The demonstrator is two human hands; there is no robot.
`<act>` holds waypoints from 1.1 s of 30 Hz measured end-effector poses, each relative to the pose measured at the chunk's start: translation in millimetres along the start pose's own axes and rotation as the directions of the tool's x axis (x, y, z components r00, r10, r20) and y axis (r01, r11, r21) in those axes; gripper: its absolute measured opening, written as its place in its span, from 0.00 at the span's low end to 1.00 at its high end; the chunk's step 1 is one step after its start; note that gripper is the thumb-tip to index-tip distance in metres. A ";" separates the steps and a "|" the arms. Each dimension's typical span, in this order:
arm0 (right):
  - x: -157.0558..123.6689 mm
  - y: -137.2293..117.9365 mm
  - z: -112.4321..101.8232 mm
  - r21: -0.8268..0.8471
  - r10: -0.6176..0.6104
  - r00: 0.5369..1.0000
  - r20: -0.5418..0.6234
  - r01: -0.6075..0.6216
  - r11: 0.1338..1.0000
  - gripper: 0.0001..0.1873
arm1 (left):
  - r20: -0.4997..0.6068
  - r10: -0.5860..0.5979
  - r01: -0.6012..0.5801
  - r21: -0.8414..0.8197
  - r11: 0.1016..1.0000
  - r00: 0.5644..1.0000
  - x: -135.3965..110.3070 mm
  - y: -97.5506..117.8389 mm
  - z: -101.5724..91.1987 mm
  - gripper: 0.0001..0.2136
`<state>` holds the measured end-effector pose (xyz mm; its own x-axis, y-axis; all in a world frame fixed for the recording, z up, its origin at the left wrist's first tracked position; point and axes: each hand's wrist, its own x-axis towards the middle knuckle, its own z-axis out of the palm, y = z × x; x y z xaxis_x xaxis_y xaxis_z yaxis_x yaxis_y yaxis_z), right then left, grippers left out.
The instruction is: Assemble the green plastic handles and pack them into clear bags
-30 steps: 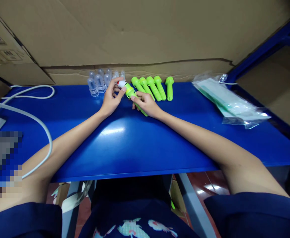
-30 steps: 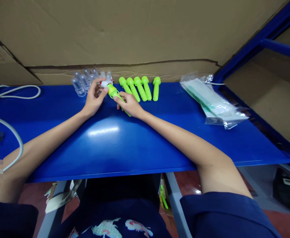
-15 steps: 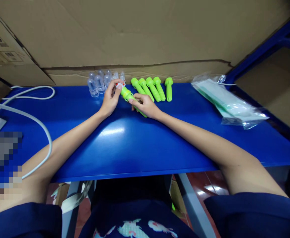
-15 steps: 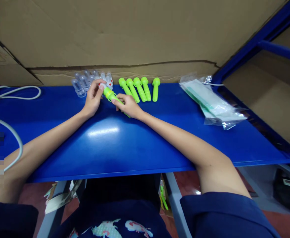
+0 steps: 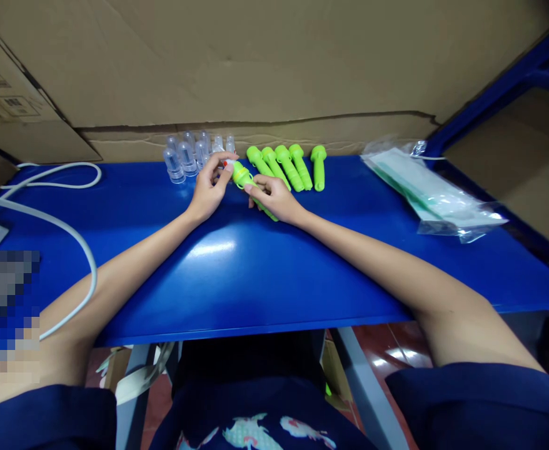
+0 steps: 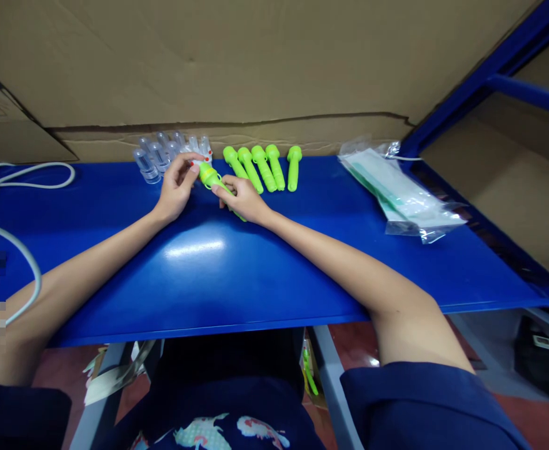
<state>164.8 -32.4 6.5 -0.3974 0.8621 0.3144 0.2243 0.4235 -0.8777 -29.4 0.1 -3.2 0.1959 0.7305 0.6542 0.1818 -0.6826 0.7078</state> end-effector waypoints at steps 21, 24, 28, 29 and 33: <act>12.7 16.3 -11.9 0.258 0.017 0.985 0.169 -0.060 0.964 0.36 | 0.195 -0.027 0.066 -0.194 0.979 0.980 -4.7 -8.5 5.2 0.41; 10.6 15.8 -9.4 0.266 0.022 0.992 0.121 -0.054 0.963 0.36 | 0.200 -0.038 0.075 -0.179 0.981 0.979 -5.5 -8.0 5.8 0.42; 6.3 9.4 -6.5 0.194 0.031 0.999 0.032 -0.037 0.980 0.38 | 0.147 -0.071 0.085 -0.093 0.992 0.987 -4.3 -9.5 4.5 0.36; 6.0 7.1 -7.7 0.157 0.030 1.000 0.002 -0.030 0.987 0.37 | 0.135 -0.076 0.087 -0.077 0.993 0.988 -3.8 -9.9 4.0 0.35; 8.9 -5.7 -26.3 -0.145 -0.044 0.978 -0.202 0.015 0.989 0.32 | 0.127 -0.087 0.093 -0.041 0.995 0.988 -2.0 -10.1 3.1 0.29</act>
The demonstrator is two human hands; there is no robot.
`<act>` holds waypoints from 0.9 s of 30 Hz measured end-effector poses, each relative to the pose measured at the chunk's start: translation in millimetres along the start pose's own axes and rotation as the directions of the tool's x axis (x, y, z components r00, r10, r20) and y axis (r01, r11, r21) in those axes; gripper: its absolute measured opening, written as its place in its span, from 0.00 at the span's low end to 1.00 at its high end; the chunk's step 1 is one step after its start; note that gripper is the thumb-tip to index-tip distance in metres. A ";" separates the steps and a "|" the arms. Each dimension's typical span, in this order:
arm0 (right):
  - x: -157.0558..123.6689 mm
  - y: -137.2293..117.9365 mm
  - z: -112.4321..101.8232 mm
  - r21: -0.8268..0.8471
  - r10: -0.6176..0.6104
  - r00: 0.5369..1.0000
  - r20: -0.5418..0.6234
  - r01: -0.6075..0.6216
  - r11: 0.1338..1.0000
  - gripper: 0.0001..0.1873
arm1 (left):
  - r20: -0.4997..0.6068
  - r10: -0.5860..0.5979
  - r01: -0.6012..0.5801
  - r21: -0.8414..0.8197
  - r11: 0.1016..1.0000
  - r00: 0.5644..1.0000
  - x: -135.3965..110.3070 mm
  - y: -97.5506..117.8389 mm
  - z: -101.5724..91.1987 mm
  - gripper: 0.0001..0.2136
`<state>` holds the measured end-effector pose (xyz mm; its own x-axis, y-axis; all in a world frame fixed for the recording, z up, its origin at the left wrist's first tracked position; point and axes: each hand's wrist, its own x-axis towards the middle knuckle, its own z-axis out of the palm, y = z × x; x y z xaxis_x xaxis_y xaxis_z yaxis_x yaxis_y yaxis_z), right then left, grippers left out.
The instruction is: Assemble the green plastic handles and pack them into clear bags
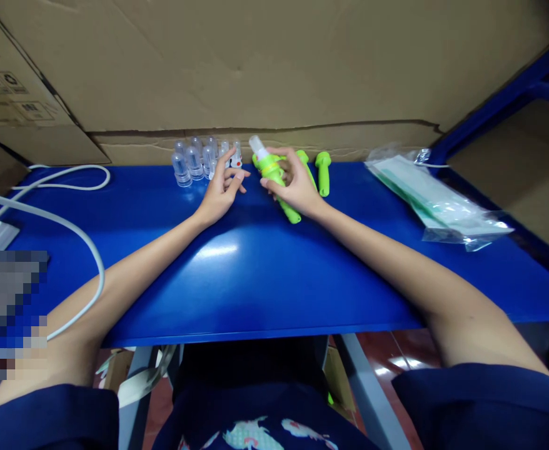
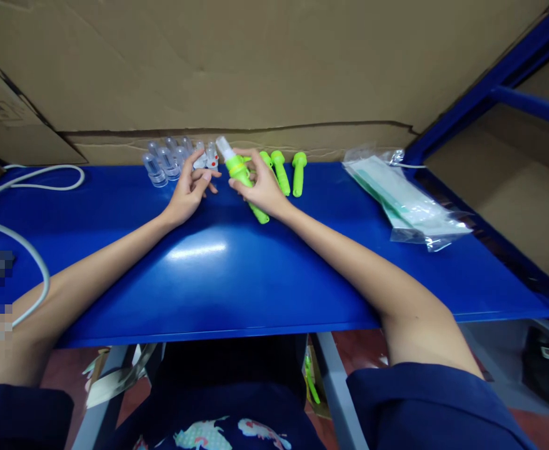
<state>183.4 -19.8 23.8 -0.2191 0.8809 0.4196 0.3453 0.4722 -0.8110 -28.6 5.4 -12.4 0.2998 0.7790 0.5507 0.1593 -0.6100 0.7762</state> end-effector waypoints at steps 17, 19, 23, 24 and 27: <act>28.4 -10.9 -113.1 -0.803 0.395 0.885 -0.247 -0.415 0.427 0.28 | 0.048 -0.026 0.025 0.031 0.999 0.999 -2.0 19.6 2.4 0.18; 29.0 -9.0 -121.6 -0.776 0.432 0.862 -0.265 -0.457 0.435 0.28 | 0.057 -0.012 0.010 0.038 0.999 0.998 -2.0 20.3 2.9 0.19; 31.3 -3.8 -138.9 -0.732 0.550 0.799 -0.242 -0.522 0.437 0.18 | 0.080 -0.002 -0.004 0.074 0.997 0.997 -2.7 23.9 3.6 0.20; 31.9 0.3 -142.5 -0.760 0.578 0.781 -0.234 -0.518 0.393 0.16 | 0.089 0.000 -0.007 0.079 0.997 0.996 -2.9 25.2 3.7 0.21; 32.0 19.1 -151.3 -0.859 0.588 0.780 -0.216 -0.438 0.265 0.13 | 0.107 0.007 -0.016 0.086 0.996 0.994 -3.5 28.6 3.6 0.22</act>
<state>321.1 22.4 83.4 0.2294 0.9714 -0.0616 0.9714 -0.2325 -0.0490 -21.8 -15.3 6.7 0.3998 0.7549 0.5200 0.2348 -0.6327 0.7380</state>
